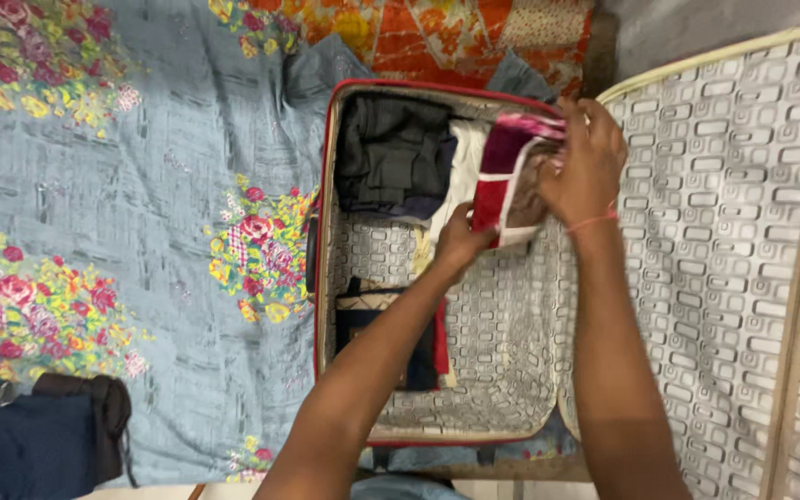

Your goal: The person picks up various folded and unfolded clothing items from a bed and places them into an open suitcase, arranging them to fit.

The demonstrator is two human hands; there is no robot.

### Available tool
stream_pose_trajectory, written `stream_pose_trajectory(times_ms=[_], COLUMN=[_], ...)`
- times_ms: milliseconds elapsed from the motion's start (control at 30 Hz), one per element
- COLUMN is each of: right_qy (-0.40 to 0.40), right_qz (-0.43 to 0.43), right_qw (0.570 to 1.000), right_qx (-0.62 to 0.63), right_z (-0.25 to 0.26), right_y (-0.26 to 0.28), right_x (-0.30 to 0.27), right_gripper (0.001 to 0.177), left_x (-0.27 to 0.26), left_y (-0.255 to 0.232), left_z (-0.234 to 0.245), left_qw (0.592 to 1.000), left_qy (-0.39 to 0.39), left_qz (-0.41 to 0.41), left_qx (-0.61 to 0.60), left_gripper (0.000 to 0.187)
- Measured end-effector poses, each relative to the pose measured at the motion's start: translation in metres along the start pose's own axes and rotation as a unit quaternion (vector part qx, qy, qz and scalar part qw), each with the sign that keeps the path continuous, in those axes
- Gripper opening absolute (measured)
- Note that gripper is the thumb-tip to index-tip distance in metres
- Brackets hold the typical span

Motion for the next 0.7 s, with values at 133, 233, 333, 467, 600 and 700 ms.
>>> stream_pose_trajectory(times_ms=[133, 233, 333, 467, 600, 700], right_qy=[-0.033, 0.025, 0.12, 0.212, 0.199, 0.201], right_qz=[-0.068, -0.17, -0.284, -0.441, -0.597, -0.603], right_qw=[0.992, 0.959, 0.91, 0.815, 0.661, 0.57], right_qx=[0.103, 0.225, 0.279, 0.31, 0.408, 0.521], right_z=[-0.034, -0.091, -0.161, -0.237, -0.275, -0.289], right_y=[0.003, 0.017, 0.036, 0.043, 0.043, 0.055], right_x=[-0.056, -0.153, -0.269, -0.406, -0.475, -0.469], right_gripper=[0.051, 0.05, 0.068, 0.093, 0.085, 0.078], left_x=[-0.004, -0.055, -0.109, -0.166, -0.183, -0.176], left_y=[0.022, 0.054, 0.11, 0.19, 0.266, 0.291], left_z=[0.008, 0.015, 0.03, 0.066, 0.085, 0.074], left_qw=[0.979, 0.973, 0.973, 0.924, 0.938, 0.941], left_qy=[-0.13, -0.134, -0.1, -0.176, -0.178, -0.137], left_qz=[-0.078, -0.131, -0.047, 0.011, 0.083, 0.185], left_qx=[0.134, 0.138, 0.205, 0.34, 0.285, 0.247], left_gripper=[0.071, 0.05, 0.033, 0.051, 0.089, 0.1])
Point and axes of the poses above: each hand's wrist, its own x-axis towards the middle knuckle, its own z-axis out of the back of the hand, y = z × x, the point moved 9 cm from there along x, towards the middle knuckle, and after that the axes turned 13 degrees about x, right-handed, at the moved point
